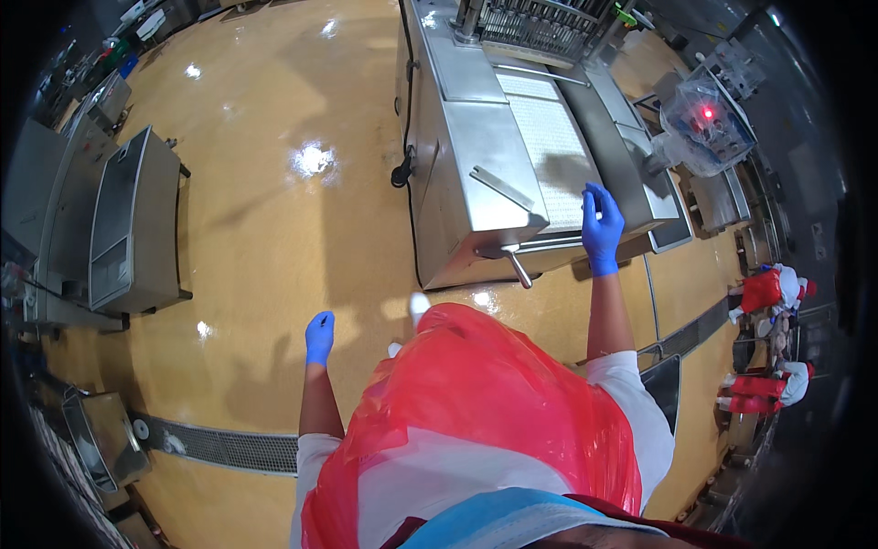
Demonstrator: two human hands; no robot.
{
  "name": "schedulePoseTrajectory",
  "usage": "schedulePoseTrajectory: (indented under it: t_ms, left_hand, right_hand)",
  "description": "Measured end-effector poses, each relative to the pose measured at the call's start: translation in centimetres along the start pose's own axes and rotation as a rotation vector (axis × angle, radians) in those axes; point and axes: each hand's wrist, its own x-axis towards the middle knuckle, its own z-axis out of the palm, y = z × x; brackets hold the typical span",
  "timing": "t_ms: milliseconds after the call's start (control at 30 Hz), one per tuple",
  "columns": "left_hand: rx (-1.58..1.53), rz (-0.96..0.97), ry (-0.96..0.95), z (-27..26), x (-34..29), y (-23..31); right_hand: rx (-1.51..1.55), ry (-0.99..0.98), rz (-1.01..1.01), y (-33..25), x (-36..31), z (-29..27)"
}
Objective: The person walks through a commercial kitchen and approaches a stainless steel machine. They use a small metal tool to adjust or tighten components within the machine's internal mechanism, repeatedly inserting and turning the tool in various slots.
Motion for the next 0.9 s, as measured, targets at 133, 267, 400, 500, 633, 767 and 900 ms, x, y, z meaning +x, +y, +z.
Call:
schedulePoseTrajectory:
  t_ms: [133,267,400,500,633,767,900]
  left_hand:
    - [0.023,0.067,-0.212,-0.6,3.8,4.2]
    - [0.162,-0.278,-0.323,-4.9,7.2,4.1]
    - [0.879,-0.232,-0.321,-9.2,6.3,-8.1]
    - [0.700,-0.405,-0.034,-13.6,3.6,-12.8]
    - [0.881,-0.268,-0.391,-16.4,5.1,-11.1]
    - [0.534,-0.556,-0.337,-14.8,11.4,-12.4]
    - [0.364,-0.558,-0.370,-16.0,22.9,-13.9]
  right_hand:
    - [0.060,0.022,-0.131,-4.6,6.1,5.1]
    - [0.047,0.052,-0.321,-8.2,11.8,12.3]
    - [-0.021,-0.020,-0.580,-10.7,17.9,21.1]
    - [-0.111,-0.194,-0.667,-12.2,21.7,26.9]
    - [-0.066,-0.220,-0.786,-14.4,26.8,35.8]
    - [-0.073,-0.312,-0.828,-17.5,29.9,43.4]
    - [-0.191,-0.407,-0.816,-19.1,31.9,49.2]
